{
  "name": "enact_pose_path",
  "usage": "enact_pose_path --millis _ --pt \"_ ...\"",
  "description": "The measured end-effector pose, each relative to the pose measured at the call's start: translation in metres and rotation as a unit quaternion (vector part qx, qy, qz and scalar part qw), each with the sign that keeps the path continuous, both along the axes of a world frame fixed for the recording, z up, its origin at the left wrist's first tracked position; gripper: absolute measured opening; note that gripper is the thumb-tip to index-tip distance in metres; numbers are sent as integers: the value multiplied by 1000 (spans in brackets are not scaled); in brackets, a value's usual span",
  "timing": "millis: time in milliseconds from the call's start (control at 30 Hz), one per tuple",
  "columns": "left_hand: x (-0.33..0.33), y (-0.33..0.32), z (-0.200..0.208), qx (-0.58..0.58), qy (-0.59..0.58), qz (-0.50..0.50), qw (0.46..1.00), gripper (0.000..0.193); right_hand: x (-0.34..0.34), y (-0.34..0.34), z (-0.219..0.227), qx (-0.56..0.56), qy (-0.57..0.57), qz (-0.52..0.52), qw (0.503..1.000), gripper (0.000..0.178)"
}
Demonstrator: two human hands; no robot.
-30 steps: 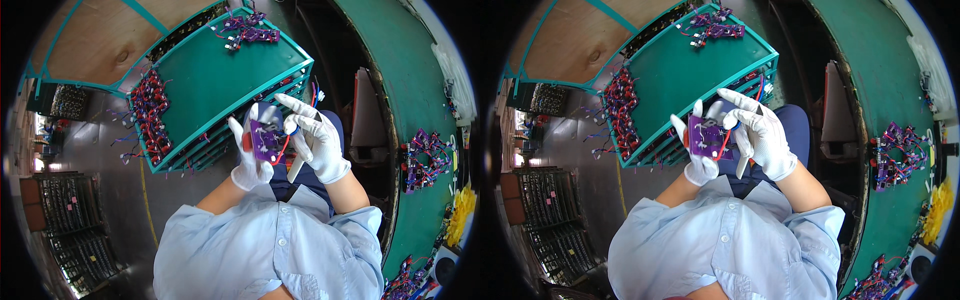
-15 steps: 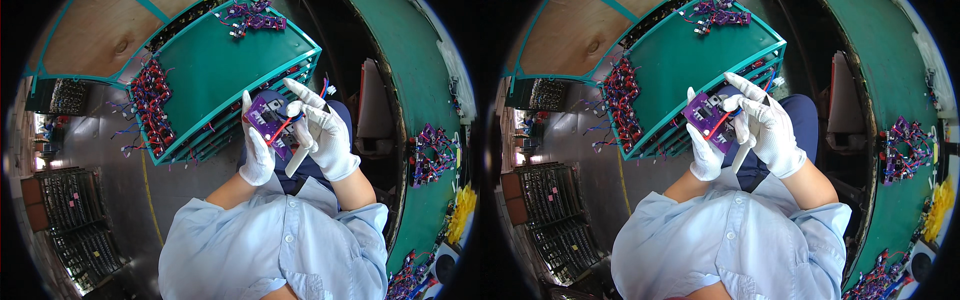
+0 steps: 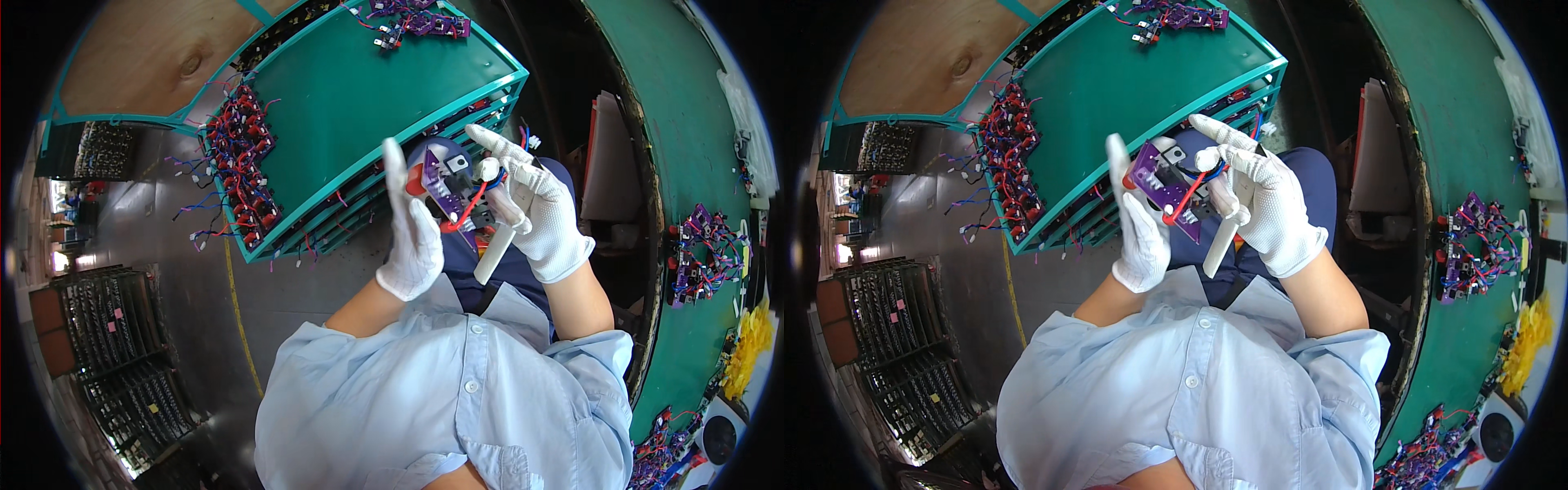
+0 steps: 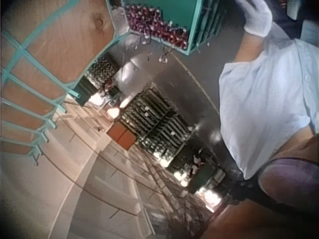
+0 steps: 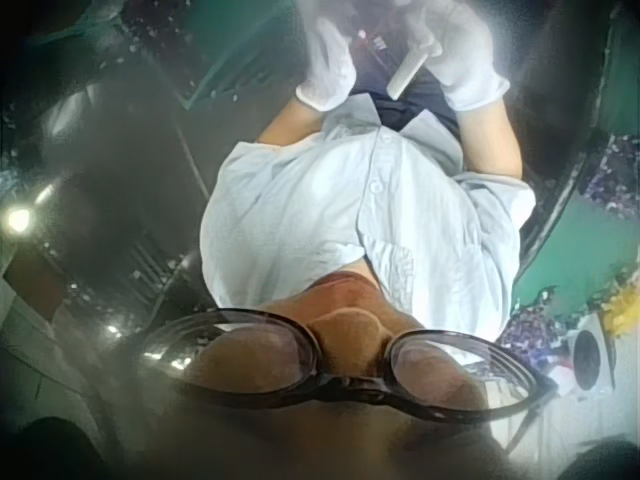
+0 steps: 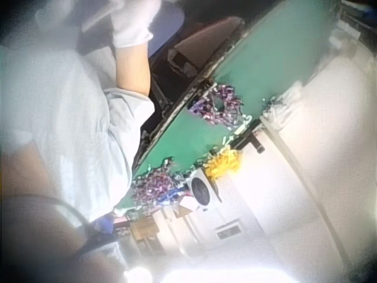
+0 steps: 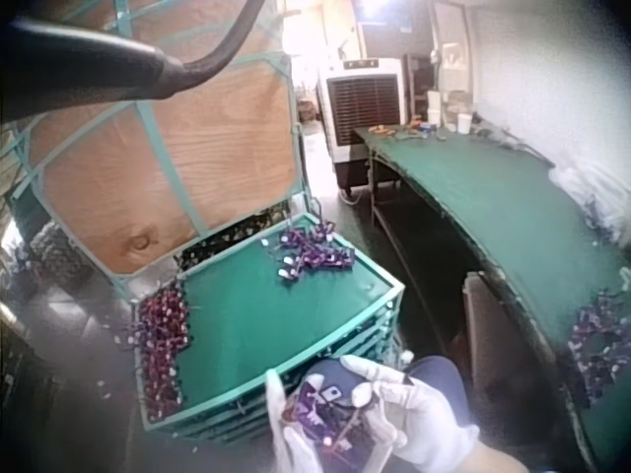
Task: The person assembles multiple circuit boards by hand, connecting wires to various electronic components and connectors.
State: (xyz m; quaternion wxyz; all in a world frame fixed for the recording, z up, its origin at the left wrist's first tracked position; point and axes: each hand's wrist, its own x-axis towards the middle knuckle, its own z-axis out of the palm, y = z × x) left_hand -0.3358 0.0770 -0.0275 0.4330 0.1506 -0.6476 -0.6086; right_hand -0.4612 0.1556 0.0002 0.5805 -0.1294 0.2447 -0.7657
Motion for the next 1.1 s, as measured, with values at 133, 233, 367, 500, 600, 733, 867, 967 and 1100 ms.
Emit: enact_pose_path --millis 133,233,367,500,600,733,867,967,1100 --pt "26 -54 -24 -532 -115 134 828 78 -4 1 -5 -5 -38 -1 999 46" --pt "15 -74 -35 -643 -33 169 746 51 1 -3 -7 20 -48 9 999 46" --pt "2 -84 -1 -718 -53 119 684 21 5 2 -9 9 -117 -5 993 45" --pt "-3 -87 14 -613 -108 -5 783 44 10 7 -6 16 -146 -16 989 48" --pt "0 -80 -17 -277 -86 -122 949 41 15 10 2 -60 -80 28 995 53" --pt "10 -40 -37 480 40 -358 800 49 19 11 24 -59 174 83 980 60" --pt "18 -29 -46 514 63 -522 677 55 12 13 36 78 438 70 893 47" --pt "11 -29 -29 494 -5 -359 792 57 25 3 21 213 401 -15 891 36" --pt "12 -30 -48 311 -171 -186 916 61 18 -12 -44 155 725 -158 652 24"
